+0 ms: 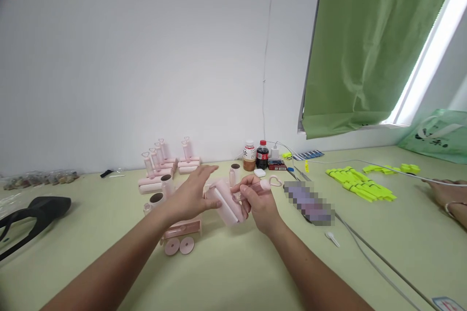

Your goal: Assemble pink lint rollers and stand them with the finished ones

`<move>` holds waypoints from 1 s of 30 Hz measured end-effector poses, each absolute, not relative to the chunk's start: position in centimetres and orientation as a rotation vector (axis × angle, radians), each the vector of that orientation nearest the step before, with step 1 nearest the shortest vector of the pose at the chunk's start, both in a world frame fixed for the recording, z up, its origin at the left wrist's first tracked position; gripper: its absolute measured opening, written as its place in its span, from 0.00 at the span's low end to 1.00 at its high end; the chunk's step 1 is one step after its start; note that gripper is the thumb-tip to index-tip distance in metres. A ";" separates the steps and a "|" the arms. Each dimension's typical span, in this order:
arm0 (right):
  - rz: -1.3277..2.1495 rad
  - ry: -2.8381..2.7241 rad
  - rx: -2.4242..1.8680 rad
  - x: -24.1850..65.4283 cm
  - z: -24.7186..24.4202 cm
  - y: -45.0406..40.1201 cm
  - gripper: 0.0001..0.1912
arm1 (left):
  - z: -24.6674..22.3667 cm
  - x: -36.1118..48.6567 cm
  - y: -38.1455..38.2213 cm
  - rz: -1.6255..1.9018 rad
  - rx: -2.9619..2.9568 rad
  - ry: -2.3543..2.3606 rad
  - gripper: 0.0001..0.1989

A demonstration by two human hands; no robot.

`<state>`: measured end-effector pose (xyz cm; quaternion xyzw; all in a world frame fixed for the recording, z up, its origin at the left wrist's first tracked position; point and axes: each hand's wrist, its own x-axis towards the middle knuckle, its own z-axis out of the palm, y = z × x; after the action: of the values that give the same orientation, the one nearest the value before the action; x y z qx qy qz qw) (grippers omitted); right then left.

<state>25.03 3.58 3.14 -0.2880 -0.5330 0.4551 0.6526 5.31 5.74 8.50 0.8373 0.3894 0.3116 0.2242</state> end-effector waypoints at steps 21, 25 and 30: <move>0.640 -1.402 -0.735 25.3 4.4 2.0 0.09 | 18.1 1.4 16.6 0.196 2.659 1.442 0.17; 0.680 -1.577 -0.803 24.4 3.6 1.7 0.08 | 15.0 -1.2 20.9 0.241 2.601 1.572 0.19; 0.626 -1.793 -0.844 23.4 2.8 1.5 0.06 | 10.4 -2.2 24.1 0.134 2.564 1.630 0.19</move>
<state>23.37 1.47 2.83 -0.3501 -0.7436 0.2596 0.5071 -2.21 24.11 10.36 0.8421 0.5352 0.0439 0.0503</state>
